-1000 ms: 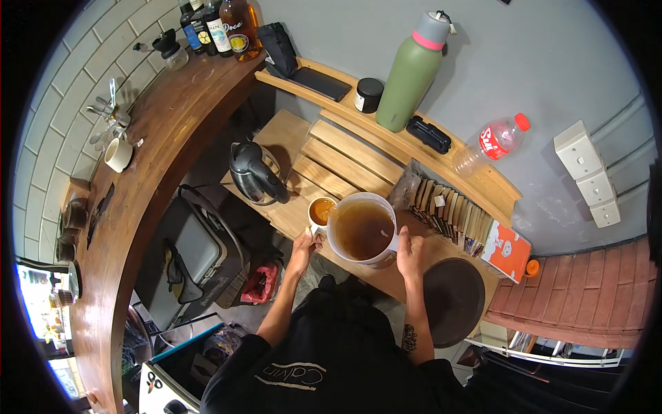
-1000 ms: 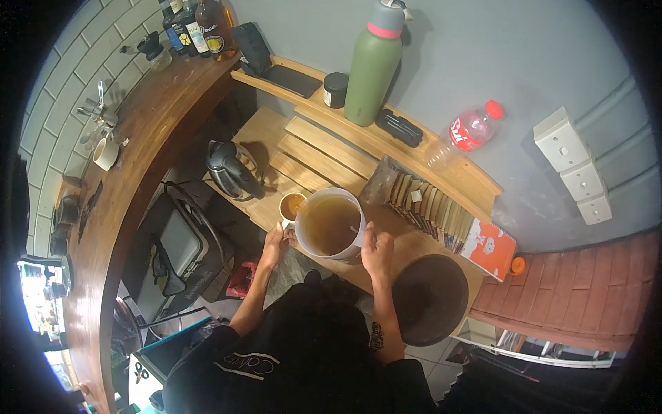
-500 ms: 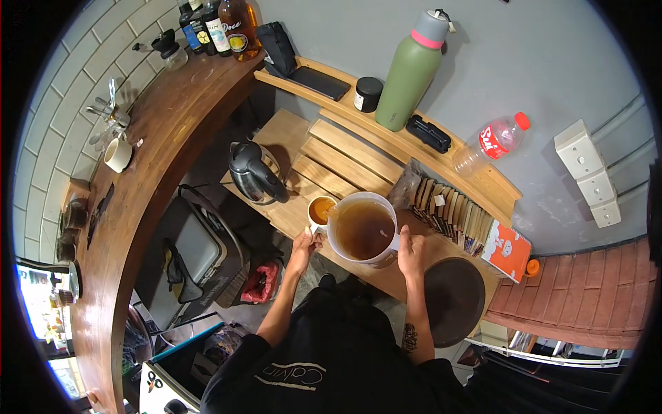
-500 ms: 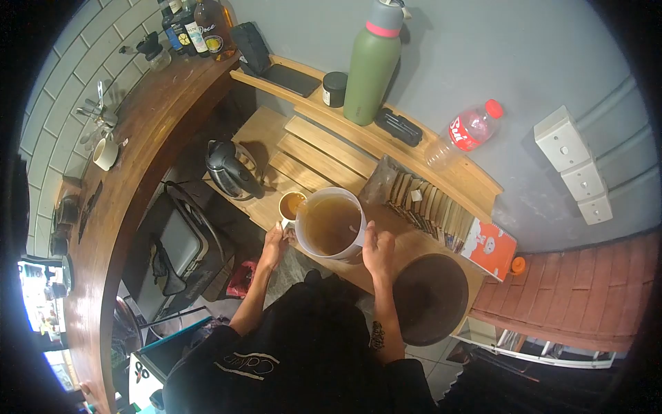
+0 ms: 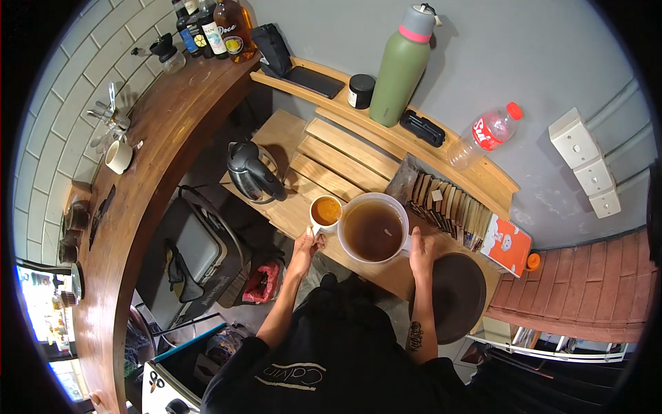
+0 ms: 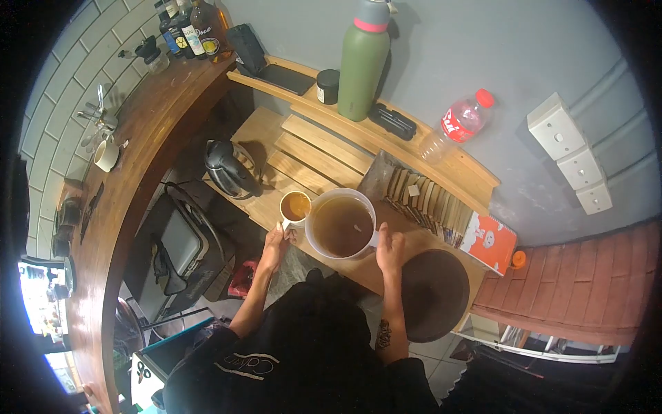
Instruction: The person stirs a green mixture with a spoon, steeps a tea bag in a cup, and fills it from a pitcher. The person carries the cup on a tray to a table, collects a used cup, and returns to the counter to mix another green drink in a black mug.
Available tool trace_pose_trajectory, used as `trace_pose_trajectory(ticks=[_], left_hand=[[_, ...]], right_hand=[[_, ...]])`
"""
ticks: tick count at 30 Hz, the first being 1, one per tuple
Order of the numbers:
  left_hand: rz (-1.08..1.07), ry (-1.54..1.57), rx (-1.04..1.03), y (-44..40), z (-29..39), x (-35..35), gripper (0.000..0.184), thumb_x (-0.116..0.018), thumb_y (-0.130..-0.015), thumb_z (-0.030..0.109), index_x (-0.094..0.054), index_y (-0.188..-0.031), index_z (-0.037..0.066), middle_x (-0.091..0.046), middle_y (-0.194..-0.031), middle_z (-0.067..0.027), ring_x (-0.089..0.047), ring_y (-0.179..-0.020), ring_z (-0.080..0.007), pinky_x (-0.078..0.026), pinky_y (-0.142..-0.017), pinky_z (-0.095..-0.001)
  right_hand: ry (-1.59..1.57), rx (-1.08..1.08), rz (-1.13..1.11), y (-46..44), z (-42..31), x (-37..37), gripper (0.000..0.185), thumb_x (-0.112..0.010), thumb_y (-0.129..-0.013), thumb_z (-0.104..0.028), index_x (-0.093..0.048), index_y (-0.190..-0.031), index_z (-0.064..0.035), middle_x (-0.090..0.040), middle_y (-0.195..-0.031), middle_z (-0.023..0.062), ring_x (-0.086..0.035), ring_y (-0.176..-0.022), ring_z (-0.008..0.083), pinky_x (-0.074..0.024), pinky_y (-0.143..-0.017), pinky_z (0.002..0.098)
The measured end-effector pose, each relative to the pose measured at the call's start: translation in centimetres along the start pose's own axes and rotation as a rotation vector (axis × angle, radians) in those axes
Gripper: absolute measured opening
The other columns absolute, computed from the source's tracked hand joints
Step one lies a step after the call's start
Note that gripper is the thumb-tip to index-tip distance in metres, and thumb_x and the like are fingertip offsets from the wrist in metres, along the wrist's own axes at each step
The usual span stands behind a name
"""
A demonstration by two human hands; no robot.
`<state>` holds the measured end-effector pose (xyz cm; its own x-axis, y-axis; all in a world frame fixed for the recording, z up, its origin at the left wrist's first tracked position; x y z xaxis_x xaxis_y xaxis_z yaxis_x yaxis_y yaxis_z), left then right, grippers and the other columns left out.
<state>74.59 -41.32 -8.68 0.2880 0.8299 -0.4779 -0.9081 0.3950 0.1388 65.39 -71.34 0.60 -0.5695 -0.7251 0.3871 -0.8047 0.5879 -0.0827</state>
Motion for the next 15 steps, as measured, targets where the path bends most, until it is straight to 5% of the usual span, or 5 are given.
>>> trace_pose_trajectory(ticks=[5,7,12,15], left_hand=[[-0.049,0.037,-0.007,0.5,0.2,-1.5,0.038,-0.037,-0.106,0.037,-0.054,-0.096,0.004,-0.057,-0.092,-0.0077,-0.051,-0.081,-0.0146,-0.043,-0.077,-0.0289],[-0.034,0.040,0.008,0.9,0.9,-2.5,0.041,-0.038,-0.105,0.040,-0.055,-0.097,0.004,-0.056,-0.090,-0.0069,-0.050,-0.082,-0.0152,-0.042,-0.078,-0.0305],[-0.019,0.056,0.022,2.1,1.6,-3.8,0.047,-0.041,-0.103,0.044,-0.058,-0.105,0.001,-0.055,-0.088,-0.0062,-0.051,-0.085,-0.0160,-0.041,-0.079,-0.0321],[-0.033,0.012,0.013,3.0,2.7,-4.6,0.039,-0.038,-0.105,0.039,-0.053,-0.094,0.005,-0.056,-0.089,-0.0070,-0.053,-0.083,-0.0154,-0.043,-0.079,-0.0299]], right_hand=[[-0.143,-0.081,0.172,1.4,3.8,2.7,0.047,-0.052,-0.100,-0.030,-0.043,-0.059,-0.0083,-0.041,-0.057,-0.0040,-0.036,-0.045,0.0064,-0.0293,-0.043,0.0286],[-0.242,-0.134,0.076,1.7,5.7,3.2,0.047,-0.052,-0.100,-0.031,-0.045,-0.058,-0.0099,-0.045,-0.056,-0.0040,-0.040,-0.044,0.0060,-0.0317,-0.042,0.0242],[-0.447,-0.263,0.072,3.4,5.6,4.2,0.048,-0.049,-0.102,-0.033,-0.047,-0.060,-0.0086,-0.047,-0.056,-0.0037,-0.041,-0.044,0.0057,-0.0305,-0.042,0.0237],[-0.377,-0.260,0.072,3.6,4.4,4.3,0.050,-0.046,-0.103,-0.035,-0.050,-0.062,-0.0068,-0.049,-0.058,-0.0039,-0.044,-0.049,0.0062,-0.0342,-0.047,0.0251]])
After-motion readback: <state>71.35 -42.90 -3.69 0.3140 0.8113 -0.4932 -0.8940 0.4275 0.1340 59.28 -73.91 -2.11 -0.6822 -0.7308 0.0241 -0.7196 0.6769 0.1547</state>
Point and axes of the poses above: each hand's wrist, its own y-axis away from the middle knuckle, its own x-axis out of the back of the hand, z = x × y, the point moved 8 cm from there along -y, towards the middle knuckle
